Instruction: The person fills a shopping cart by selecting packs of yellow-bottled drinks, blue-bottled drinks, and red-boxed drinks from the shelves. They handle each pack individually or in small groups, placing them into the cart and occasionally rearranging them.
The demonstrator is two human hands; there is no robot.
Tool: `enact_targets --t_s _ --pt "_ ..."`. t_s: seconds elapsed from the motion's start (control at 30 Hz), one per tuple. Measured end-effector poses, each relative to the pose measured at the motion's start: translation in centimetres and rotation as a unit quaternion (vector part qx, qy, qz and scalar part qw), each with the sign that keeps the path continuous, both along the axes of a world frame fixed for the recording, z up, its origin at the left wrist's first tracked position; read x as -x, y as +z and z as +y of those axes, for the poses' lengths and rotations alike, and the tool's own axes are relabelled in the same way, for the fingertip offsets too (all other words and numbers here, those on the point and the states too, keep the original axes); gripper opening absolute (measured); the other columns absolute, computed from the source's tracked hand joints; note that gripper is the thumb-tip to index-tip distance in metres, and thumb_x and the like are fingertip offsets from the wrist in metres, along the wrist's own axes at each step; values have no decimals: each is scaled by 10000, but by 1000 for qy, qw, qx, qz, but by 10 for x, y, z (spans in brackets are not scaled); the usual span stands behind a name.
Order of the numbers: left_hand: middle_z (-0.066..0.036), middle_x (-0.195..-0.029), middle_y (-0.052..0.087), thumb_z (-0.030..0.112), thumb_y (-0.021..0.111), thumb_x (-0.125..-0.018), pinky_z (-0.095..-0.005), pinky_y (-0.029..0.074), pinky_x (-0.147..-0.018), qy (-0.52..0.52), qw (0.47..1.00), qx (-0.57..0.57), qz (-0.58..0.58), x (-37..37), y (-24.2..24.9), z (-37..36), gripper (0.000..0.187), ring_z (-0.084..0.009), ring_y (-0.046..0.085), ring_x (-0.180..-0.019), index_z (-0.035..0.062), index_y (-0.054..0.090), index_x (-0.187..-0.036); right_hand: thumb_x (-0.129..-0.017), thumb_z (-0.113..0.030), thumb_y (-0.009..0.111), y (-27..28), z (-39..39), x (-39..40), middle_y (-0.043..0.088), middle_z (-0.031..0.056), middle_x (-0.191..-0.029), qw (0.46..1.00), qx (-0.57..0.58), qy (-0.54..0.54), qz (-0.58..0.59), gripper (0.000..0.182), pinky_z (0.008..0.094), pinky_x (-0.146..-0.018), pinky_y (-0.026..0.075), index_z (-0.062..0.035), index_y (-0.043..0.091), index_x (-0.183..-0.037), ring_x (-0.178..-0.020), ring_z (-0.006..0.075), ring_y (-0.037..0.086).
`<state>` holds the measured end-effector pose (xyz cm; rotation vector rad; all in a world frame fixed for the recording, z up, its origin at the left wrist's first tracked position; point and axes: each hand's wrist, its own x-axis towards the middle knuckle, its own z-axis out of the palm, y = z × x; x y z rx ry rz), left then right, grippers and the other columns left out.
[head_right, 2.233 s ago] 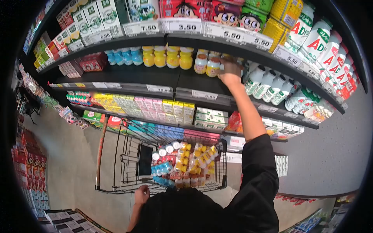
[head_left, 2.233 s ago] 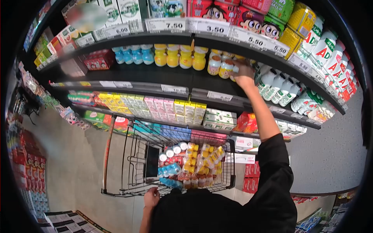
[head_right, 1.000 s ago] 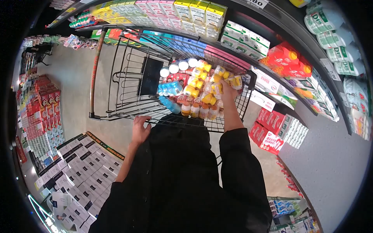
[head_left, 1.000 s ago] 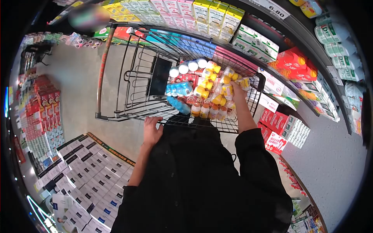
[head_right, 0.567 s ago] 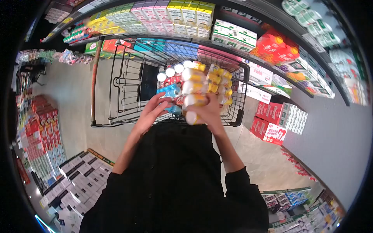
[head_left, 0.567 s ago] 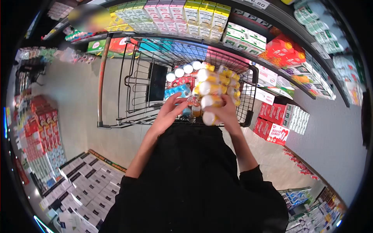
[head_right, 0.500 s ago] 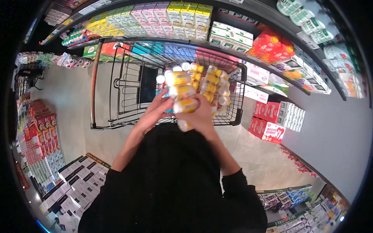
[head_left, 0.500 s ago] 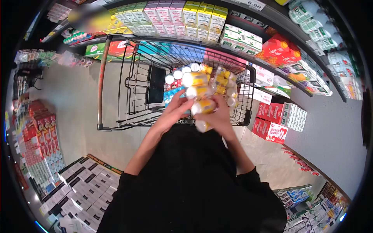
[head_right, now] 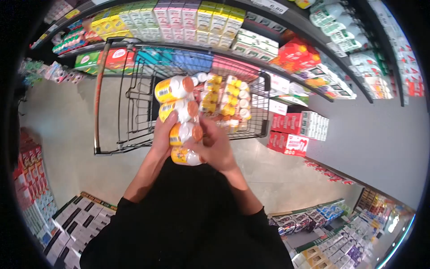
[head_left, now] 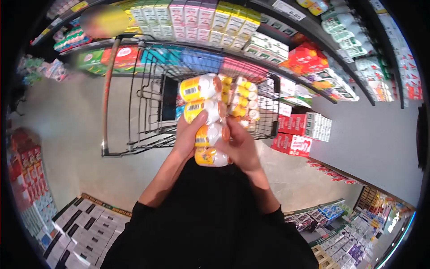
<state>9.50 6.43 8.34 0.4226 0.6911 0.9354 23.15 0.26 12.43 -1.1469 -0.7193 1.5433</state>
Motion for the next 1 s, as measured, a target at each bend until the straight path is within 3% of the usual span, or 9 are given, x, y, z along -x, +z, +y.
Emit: enact_targets --t_s 0.23,0.4,0.47,0.6,0.67,0.77,0.83,0.87,1.0 --pt "-62 -1074 582 92 608 -856 -282 477 -798 -107 963 -193 154 2 -7 -7 376 -132 581 -930 21 458 -1193 -706 42 733 0 2 -1 595 51 -1090 997 63 -7 -49 578 312 -877 471 -22 477 -1220 -1018 148 568" --pt "-74 -1167 532 92 627 -839 -295 405 -904 -64 975 -208 45 -14 8 5 411 -163 524 -1028 20 472 -1213 -665 -40 801 2 17 -12 630 37 -1041 970 19 -16 -244 526 284 -835 488 -26 553 -1128 -940 116 591" --pt "-98 -1157 537 69 623 -831 -321 391 -922 -33 863 -443 243 -14 14 22 406 -217 518 -1048 9 485 -1208 -661 -60 799 9 30 -23 664 39 -968 966 -45 -19 -255 480 264 -779 507 -5 591 -1090 -868 105 618" --pt "-130 -1123 543 105 668 -796 -319 395 -900 -40 871 -398 285 -5 -2 34 396 -257 517 -1050 9 528 -1154 -623 -106 834 53 65 -73 649 84 -920 832 -112 -37 -543 452 275 -764 498 -18 613 -1008 -849 120 613" --pt "-157 -1036 579 123 682 -784 -332 426 -859 -39 842 -398 363 9 -17 34 351 -286 559 -979 8 559 -1092 -728 -62 701 61 98 -115 662 126 -961 758 -303 -94 -570 301 304 -742 515 -10 618 -1012 -841 198 654" --pt "-173 -987 604 119 677 -762 -362 448 -833 -53 801 -375 464 43 -75 13 332 -323 576 -931 11 581 -1062 -656 -42 706 105 154 -157 668 123 -942 660 -374 -108 -642 333 312 -763 511 -58 642 -982 -851 263 662" --pt "-180 -1014 601 98 658 -742 -394 458 -815 -116 770 -332 533 67 -93 -5 320 -343 570 -934 14 589 -1042 -607 -45 784 125 186 -178 672 102 -927 614 -332 -115 -707 439 293 -781 495 -32 626 -1016 -856 170 647" --pt "-176 -990 610 89 645 -735 -403 465 -797 -99 741 -336 572 78 -117 -19 281 -343 575 -916 19 603 -1003 -602 -104 805 133 201 -187 676 96 -892 565 -333 -122 -745 450 302 -753 497 -68 632 -1015 -839 205 663" --pt "-141 -870 641 84 624 -715 -411 482 -736 -84 637 -329 692 100 -156 -60 165 -319 603 -833 42 637 -874 -603 -193 791 147 246 -206 664 130 -910 571 -204 -85 -791 415 400 -722 485 -103 639 -979 -831 333 636"
